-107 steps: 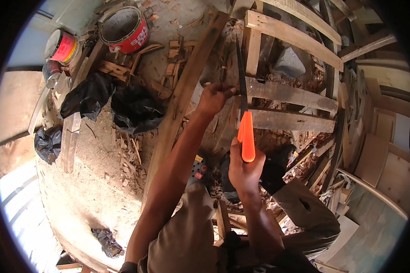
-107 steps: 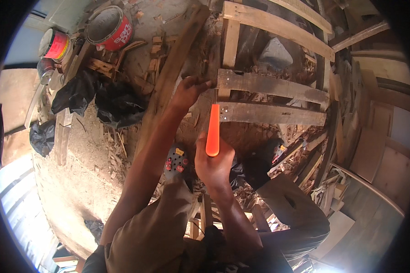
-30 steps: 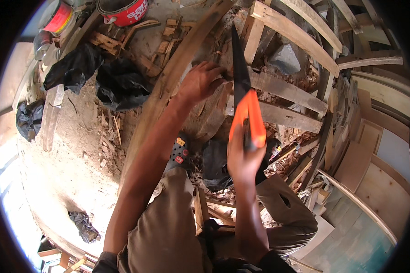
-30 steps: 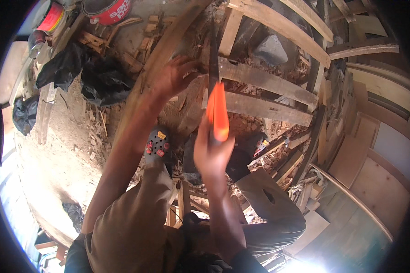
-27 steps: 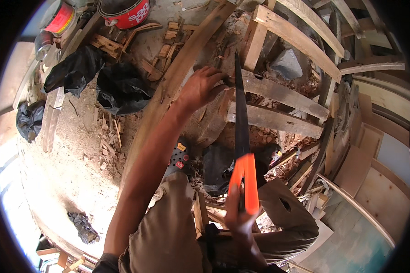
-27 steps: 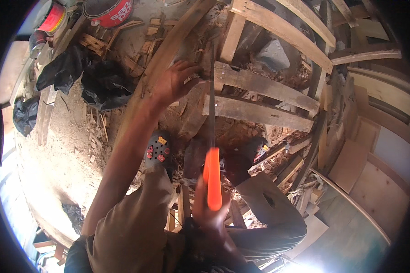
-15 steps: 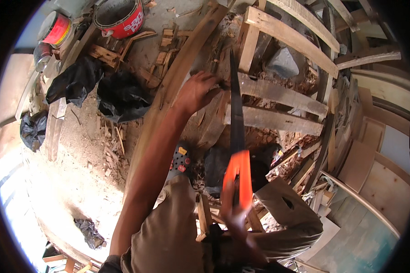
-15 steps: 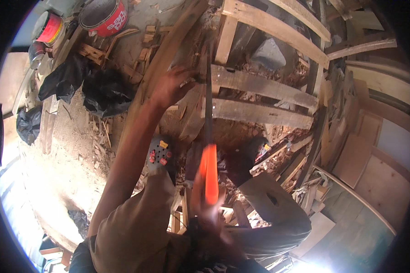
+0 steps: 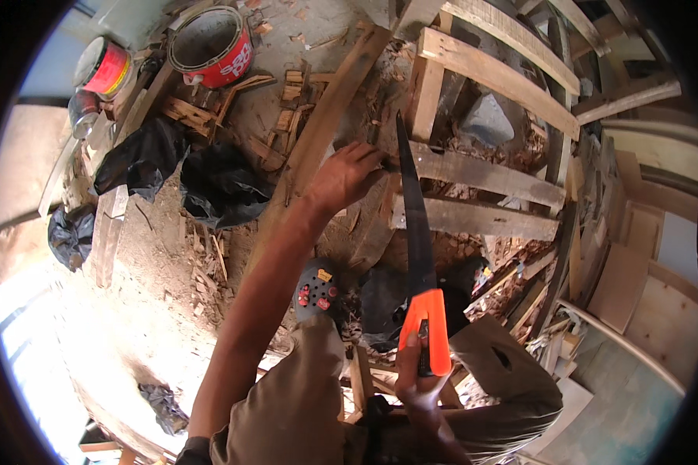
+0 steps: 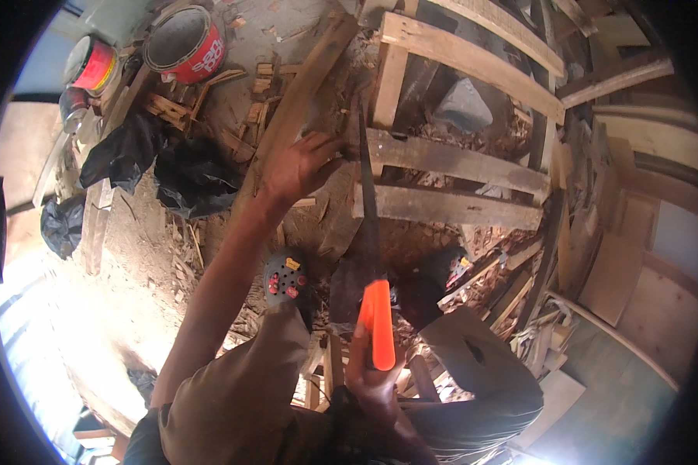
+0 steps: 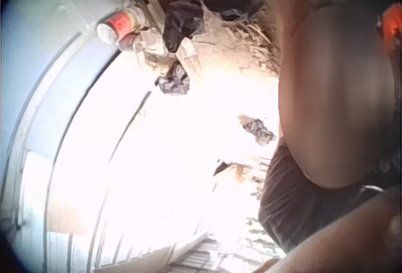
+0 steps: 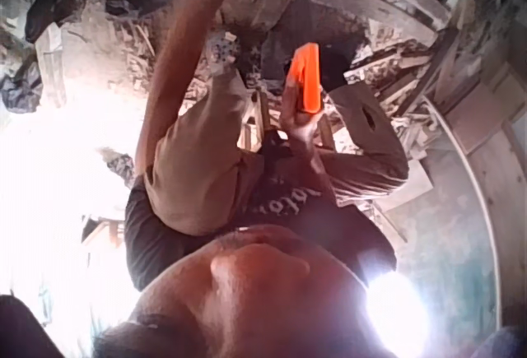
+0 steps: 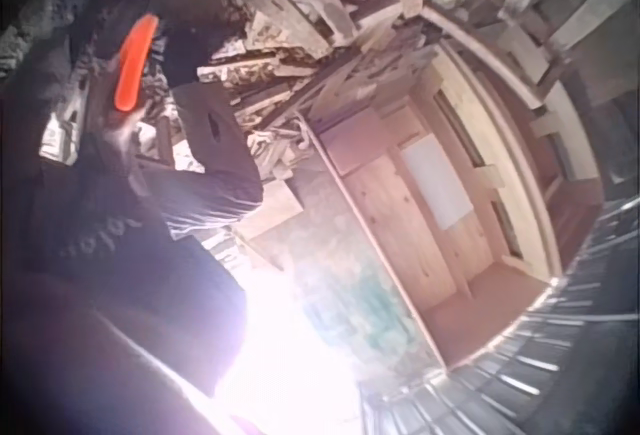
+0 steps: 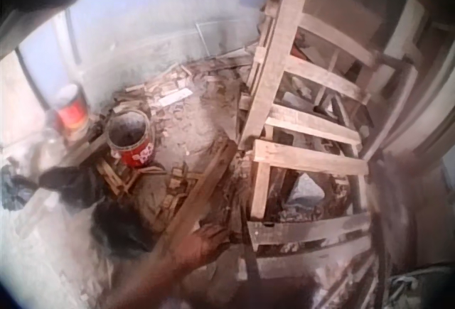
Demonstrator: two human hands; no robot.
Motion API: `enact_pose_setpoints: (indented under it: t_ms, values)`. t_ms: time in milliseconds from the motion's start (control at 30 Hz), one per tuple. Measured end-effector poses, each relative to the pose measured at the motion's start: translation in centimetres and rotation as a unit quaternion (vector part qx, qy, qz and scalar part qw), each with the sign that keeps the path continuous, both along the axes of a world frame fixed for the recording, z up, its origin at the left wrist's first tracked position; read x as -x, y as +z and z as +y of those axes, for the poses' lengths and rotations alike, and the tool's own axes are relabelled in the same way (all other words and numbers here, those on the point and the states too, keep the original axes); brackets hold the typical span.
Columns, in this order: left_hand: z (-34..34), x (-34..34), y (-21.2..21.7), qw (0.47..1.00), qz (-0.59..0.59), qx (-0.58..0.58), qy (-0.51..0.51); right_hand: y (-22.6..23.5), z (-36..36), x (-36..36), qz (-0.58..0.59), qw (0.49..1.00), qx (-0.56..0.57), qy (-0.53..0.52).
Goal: The person sits on the floor and uses a hand saw and a hammer to dismantle a wooden frame. They saw through a wooden plank and then use the hammer to pry and separate the pieces.
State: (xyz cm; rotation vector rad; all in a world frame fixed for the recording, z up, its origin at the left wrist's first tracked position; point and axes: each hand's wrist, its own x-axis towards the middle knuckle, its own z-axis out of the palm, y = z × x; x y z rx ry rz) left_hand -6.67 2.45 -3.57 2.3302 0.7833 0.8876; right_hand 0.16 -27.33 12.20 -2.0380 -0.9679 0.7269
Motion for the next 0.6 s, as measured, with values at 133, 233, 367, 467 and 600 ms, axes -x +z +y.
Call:
enact_pose_setpoints:
  t_ms: [133,233,367,467,600]
  values:
    - [0.4,1.1,-1.0,1.0,0.009,-0.017,0.023,-2.2,12.8,-2.0,0.239,0.965,-0.008,-0.105]
    - [-0.9,1.0,-0.8,1.0,0.015,0.006,0.021,-5.3,7.5,-1.0,0.104,0.989,-0.095,-0.044]
    - [-1.3,0.0,-0.3,1.0,-0.014,0.011,0.013,2.3,-2.1,1.0,0.077,0.997,-0.021,-0.004]
    - [-1.8,1.2,-0.7,0.998,-0.033,0.015,0.053,-1.2,3.3,-0.1,0.199,0.976,-0.051,-0.073]
    - [-2.0,0.5,-0.4,0.997,-0.024,0.056,0.043,-4.7,12.8,-1.6,0.07,0.994,-0.071,-0.045]
